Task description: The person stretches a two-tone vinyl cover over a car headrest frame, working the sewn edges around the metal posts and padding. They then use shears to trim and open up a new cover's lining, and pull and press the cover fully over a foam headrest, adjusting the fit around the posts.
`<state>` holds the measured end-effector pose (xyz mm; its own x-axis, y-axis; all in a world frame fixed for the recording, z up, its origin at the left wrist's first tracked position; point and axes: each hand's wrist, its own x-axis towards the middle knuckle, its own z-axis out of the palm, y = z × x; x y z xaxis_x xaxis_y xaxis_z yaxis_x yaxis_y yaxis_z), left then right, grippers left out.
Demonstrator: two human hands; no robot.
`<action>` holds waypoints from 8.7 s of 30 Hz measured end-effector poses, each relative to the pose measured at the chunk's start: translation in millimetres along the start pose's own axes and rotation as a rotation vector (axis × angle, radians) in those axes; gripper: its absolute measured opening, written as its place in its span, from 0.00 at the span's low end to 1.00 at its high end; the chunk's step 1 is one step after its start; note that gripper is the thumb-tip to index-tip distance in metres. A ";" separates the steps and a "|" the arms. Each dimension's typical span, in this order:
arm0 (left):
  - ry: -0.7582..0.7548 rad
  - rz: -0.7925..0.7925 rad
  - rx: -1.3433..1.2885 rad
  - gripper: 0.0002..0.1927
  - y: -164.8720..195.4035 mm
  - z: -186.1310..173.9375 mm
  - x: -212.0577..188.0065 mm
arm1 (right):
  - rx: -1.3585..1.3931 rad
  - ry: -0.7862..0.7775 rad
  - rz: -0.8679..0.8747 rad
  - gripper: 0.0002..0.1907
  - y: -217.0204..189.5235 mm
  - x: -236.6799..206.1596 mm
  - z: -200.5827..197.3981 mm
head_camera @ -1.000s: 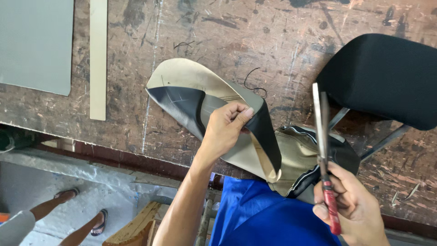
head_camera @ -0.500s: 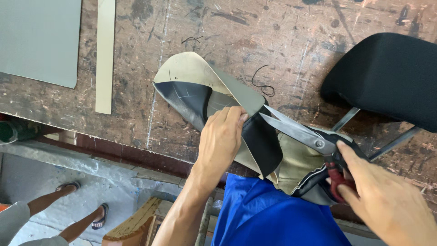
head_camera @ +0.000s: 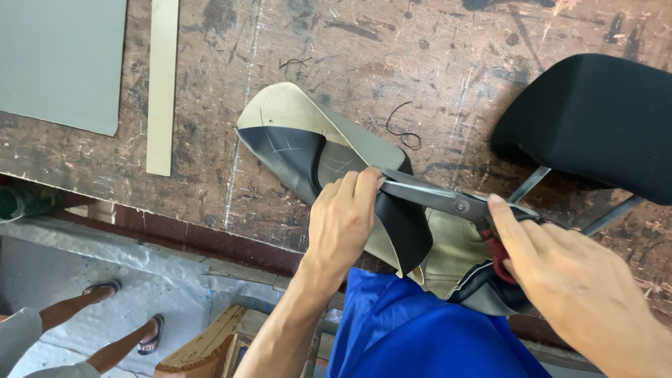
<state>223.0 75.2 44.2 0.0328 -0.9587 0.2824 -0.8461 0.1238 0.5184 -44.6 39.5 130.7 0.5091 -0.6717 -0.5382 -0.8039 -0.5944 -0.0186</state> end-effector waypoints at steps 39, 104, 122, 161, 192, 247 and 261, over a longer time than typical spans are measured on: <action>-0.130 -0.369 -0.767 0.15 -4.1 26.4 -40.8 | 1.145 0.247 0.255 0.48 43.4 -41.1 92.3; -0.093 -0.096 -0.332 0.05 3.0 -3.4 13.9 | 2.145 -0.346 0.012 0.42 -21.1 -20.3 98.8; -0.098 -0.213 -0.425 0.04 4.1 -9.0 -4.2 | 1.962 -0.341 0.216 0.41 -38.4 15.3 76.8; -0.566 -0.439 -0.290 0.48 19.9 40.5 -0.8 | 0.747 0.513 0.962 0.16 165.7 -91.9 255.3; -0.548 -0.563 -1.272 0.19 123.6 20.6 -53.4 | 1.622 0.479 0.133 0.24 99.1 62.3 144.0; 0.138 -0.260 -0.662 0.13 57.2 -9.2 32.7 | 0.826 0.869 0.144 0.17 55.0 -14.7 1.7; 0.043 0.126 -0.454 0.13 132.6 -2.0 47.3 | 1.438 0.644 0.132 0.07 -26.7 -9.9 47.9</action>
<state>113.4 46.8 128.0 -0.0251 -0.9187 0.3942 -0.5269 0.3473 0.7758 -42.9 83.3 96.2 0.1539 -0.9727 -0.1739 -0.2680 0.1282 -0.9548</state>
